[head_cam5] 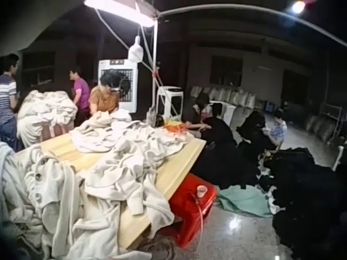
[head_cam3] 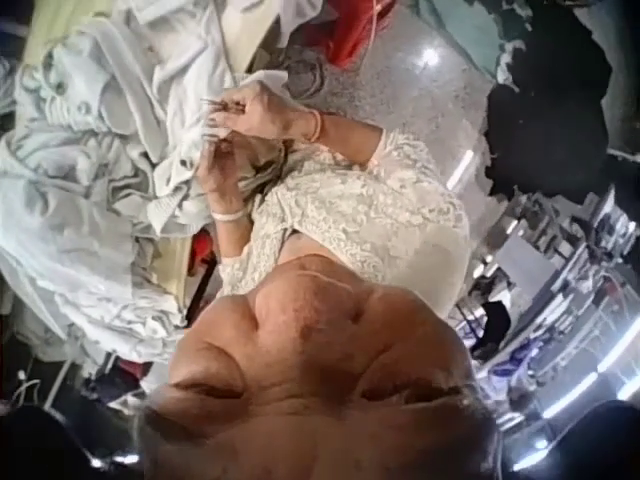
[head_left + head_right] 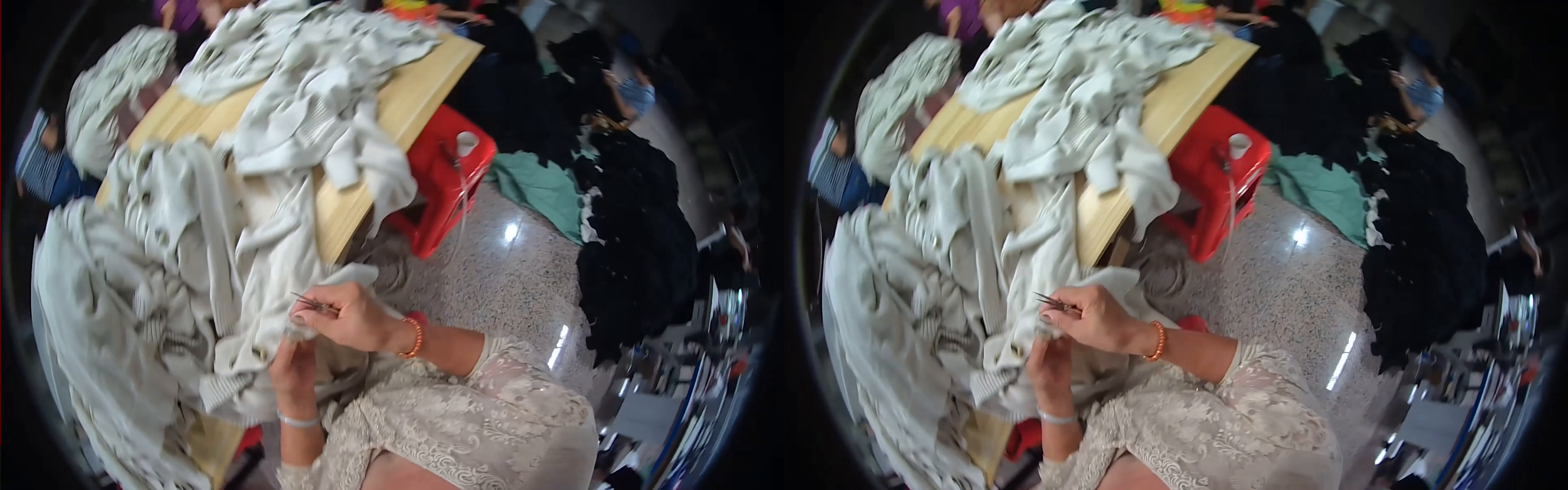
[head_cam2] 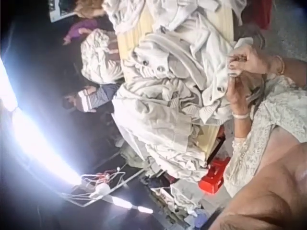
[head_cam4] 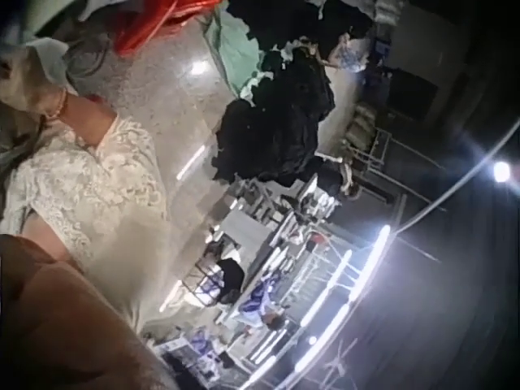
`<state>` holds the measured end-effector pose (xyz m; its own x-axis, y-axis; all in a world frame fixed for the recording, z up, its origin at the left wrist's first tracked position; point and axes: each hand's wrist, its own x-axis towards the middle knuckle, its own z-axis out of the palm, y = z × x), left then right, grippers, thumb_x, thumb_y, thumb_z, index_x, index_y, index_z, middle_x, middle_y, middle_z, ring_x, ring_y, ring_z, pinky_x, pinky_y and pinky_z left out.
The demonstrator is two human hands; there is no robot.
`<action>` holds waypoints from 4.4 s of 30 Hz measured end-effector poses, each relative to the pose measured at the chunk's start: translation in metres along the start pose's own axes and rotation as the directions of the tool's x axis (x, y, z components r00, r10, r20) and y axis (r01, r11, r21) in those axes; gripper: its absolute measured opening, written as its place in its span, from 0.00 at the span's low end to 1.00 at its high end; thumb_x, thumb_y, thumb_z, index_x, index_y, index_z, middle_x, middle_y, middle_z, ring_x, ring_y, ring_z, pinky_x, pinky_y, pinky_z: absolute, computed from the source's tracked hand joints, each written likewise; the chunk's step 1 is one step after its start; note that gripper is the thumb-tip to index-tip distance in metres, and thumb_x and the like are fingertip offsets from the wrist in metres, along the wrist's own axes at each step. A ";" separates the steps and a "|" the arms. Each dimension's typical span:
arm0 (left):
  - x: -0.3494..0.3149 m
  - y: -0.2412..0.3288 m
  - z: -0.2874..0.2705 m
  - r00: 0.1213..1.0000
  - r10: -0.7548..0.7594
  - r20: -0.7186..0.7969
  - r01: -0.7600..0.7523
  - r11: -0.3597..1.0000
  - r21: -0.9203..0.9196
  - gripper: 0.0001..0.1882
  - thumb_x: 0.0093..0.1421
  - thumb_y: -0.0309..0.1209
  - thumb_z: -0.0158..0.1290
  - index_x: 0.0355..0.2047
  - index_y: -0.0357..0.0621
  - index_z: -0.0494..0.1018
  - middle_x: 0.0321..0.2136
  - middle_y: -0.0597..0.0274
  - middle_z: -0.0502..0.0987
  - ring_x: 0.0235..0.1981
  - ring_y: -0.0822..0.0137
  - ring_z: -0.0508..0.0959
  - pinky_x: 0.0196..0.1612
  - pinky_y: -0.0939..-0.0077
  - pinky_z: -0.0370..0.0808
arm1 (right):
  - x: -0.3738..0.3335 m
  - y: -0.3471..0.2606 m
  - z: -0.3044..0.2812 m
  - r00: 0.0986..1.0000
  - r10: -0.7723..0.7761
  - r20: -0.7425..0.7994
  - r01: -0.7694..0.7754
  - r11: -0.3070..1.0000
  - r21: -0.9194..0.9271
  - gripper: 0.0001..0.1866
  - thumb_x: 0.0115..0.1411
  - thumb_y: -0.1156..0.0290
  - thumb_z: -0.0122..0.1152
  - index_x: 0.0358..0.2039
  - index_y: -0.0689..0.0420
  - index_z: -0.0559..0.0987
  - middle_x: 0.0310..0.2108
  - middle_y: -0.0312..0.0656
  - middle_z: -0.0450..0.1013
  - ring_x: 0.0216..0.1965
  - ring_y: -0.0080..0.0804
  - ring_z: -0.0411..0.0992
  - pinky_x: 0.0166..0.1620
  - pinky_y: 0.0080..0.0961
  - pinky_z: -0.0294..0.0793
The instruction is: Trimming loose threads and excess material from white knit sweaters using small thread snips.
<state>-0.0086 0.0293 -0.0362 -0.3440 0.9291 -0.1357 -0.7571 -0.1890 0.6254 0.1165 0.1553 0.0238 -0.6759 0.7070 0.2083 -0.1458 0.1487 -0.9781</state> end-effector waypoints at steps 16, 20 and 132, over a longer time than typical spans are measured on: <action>-0.016 0.059 -0.017 0.924 0.352 0.148 -0.343 0.936 -0.081 0.20 0.65 0.33 0.47 0.54 0.35 0.67 0.54 0.50 0.71 0.53 0.58 0.70 0.59 0.59 0.64 | -0.017 0.023 -0.020 0.907 -0.407 -0.111 0.288 0.789 -0.543 0.25 0.38 0.82 0.56 0.41 0.50 0.81 0.37 0.41 0.76 0.35 0.41 0.77 0.34 0.31 0.78; -0.009 0.034 -0.018 0.935 0.264 0.237 -0.196 0.941 -0.275 0.19 0.64 0.40 0.50 0.50 0.41 0.71 0.50 0.52 0.73 0.57 0.53 0.68 0.63 0.51 0.59 | 0.005 0.001 -0.028 0.790 -0.608 -0.073 0.453 0.660 -0.600 0.25 0.37 0.82 0.56 0.40 0.52 0.79 0.38 0.42 0.75 0.34 0.43 0.76 0.33 0.33 0.76; -0.001 0.006 0.051 0.984 -0.003 -0.176 0.051 0.961 0.270 0.07 0.63 0.28 0.52 0.34 0.36 0.74 0.29 0.58 0.79 0.28 0.69 0.78 0.32 0.76 0.75 | 0.002 0.014 -0.035 0.999 -0.009 -0.038 0.005 0.992 -0.122 0.06 0.61 0.73 0.60 0.32 0.63 0.77 0.24 0.31 0.73 0.23 0.12 0.68 0.25 0.15 0.67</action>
<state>0.0158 0.0431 0.0067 -0.4343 0.8593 -0.2702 -0.5952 -0.0486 0.8021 0.1385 0.1829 0.0106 -0.6463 0.7315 0.2172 -0.0596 0.2354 -0.9701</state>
